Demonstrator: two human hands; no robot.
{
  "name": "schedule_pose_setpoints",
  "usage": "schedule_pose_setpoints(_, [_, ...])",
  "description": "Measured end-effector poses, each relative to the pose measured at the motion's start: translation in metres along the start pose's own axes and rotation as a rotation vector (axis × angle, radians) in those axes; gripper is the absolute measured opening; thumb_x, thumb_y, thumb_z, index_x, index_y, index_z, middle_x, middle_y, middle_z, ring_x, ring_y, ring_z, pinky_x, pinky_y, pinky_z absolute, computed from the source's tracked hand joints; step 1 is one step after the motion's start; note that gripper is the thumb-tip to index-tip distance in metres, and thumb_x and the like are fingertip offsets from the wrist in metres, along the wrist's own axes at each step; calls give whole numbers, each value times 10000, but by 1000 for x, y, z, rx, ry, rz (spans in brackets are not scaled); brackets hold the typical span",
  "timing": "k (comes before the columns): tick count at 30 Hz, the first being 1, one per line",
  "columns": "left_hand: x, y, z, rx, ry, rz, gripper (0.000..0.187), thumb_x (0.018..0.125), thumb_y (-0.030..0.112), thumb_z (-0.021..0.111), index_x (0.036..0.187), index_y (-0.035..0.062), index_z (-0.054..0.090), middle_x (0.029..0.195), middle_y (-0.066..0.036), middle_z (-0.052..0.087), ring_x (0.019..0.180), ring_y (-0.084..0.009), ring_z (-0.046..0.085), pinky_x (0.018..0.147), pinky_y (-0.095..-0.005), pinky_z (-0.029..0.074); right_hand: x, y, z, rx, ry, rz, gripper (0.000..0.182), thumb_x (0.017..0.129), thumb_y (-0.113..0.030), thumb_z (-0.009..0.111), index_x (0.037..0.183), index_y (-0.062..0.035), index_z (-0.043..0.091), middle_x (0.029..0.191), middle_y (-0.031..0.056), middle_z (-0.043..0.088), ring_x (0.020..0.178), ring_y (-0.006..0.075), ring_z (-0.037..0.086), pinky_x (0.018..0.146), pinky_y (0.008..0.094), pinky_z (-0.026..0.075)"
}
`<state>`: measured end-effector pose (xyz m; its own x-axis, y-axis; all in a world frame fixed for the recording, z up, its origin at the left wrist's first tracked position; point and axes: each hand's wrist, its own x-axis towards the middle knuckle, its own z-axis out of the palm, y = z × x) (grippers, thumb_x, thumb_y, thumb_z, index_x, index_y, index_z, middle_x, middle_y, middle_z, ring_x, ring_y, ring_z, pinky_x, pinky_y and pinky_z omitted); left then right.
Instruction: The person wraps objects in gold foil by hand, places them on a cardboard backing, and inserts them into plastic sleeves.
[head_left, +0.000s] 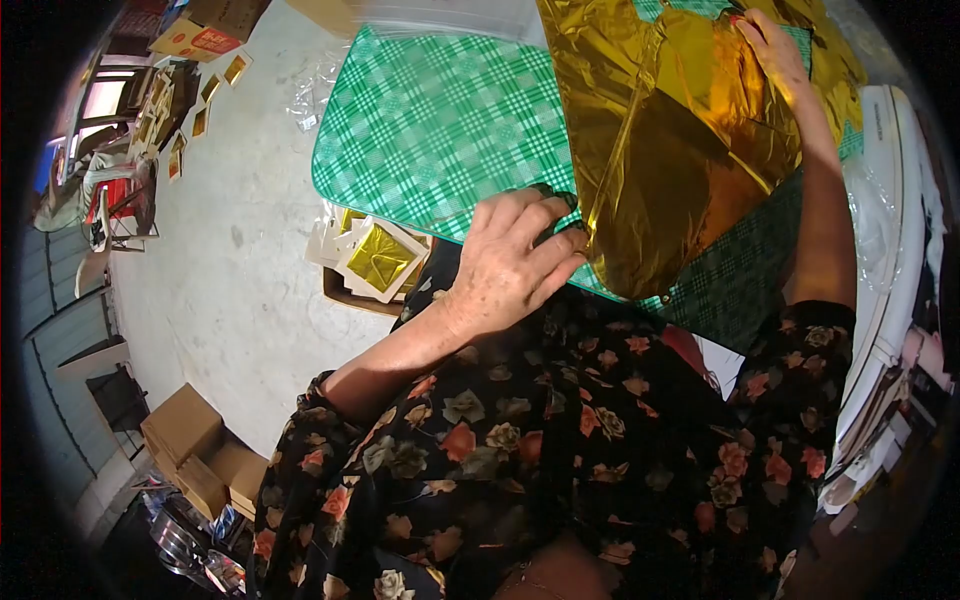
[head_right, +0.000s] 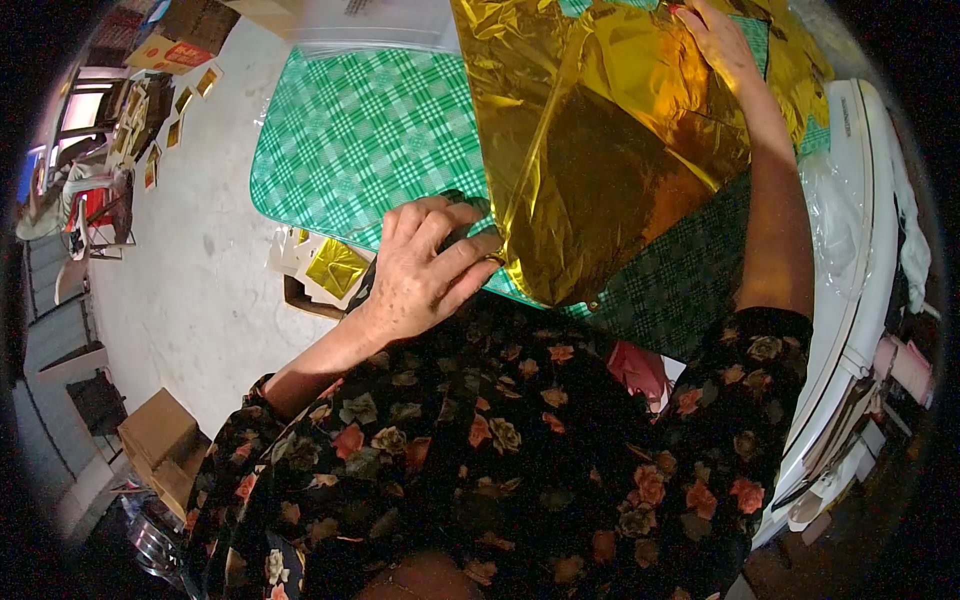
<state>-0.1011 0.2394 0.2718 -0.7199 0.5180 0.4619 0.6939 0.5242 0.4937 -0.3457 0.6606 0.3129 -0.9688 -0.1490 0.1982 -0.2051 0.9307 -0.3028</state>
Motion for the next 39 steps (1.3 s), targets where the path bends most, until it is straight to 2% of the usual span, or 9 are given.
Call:
schedule_pose_setpoints(2, [1,1,-1,9,-4,-1,291,855,262,822,1121,163,753,1216,-20,635,1129,-271,573,890,-419,429,-4,-7,0,53,65,-76,331,1033,-340,605,1124,-25,653,1089,210,663,1077,401,614,946,448,490])
schedule_pose_setpoints(5, [-1,0,0,10,-5,-1,313,851,270,827,1138,170,748,1215,-19,638,1129,-272,570,887,-416,427,-7,-11,5,-283,233,-35,365,1012,-301,636,1238,-15,639,1234,229,643,1210,421,577,1032,487,470])
schedule_pose_setpoints(8, [0,0,-3,-18,-14,-4,333,850,260,829,1154,158,741,1214,-26,644,1124,-273,578,894,-418,429,-20,-12,8,-273,224,-325,381,1048,-359,613,1292,-69,652,1225,171,691,1171,376,628,994,438,482])
schedule_pose_setpoints(10, [-1,-1,-2,-51,2,-25,337,853,255,827,1158,144,737,1210,-35,649,1124,-273,587,902,-420,431,-61,-53,15,-314,135,-273,377,1029,-262,645,1347,-61,629,1273,189,670,1221,379,605,1049,454,465])
schedule_pose_setpoints(12, [-1,-3,-2,-83,15,-29,340,853,249,824,1159,131,734,1204,-44,653,1127,-273,596,909,-422,434,-115,-111,17,-233,219,-404,420,942,-234,732,1322,-97,616,1309,154,648,1188,384,613,991,477,511])
schedule_pose_setpoints(17, [1,-3,-8,-65,-36,17,349,840,243,825,1152,121,729,1198,-52,658,1144,-273,604,917,-423,435,-203,-183,12,-167,-48,-186,593,896,-245,779,1434,-123,563,1470,150,532,1372,381,485,1145,533,385])
schedule_pose_setpoints(20, [0,-3,-7,-64,-39,11,348,829,240,829,1142,123,728,1207,-50,657,1147,-275,604,920,-422,433,-229,-201,14,-69,-68,-188,724,890,-283,782,1522,-98,482,1556,167,447,1451,387,414,1207,563,308])
schedule_pose_setpoints(24, [-1,-3,-5,-40,-28,21,337,831,241,829,1134,133,729,1216,-45,655,1152,-275,604,924,-420,432,-240,-202,21,-156,-132,-134,784,918,-316,753,1579,-72,410,1619,179,377,1508,392,350,1232,596,257])
schedule_pose_setpoints(39, [1,-2,-6,-56,-29,13,342,847,241,808,1154,115,724,1229,-70,643,1171,-292,593,951,-437,435,-233,-197,26,-200,-121,-121,765,929,-330,748,1582,-96,423,1630,166,368,1515,393,339,1234,604,246])
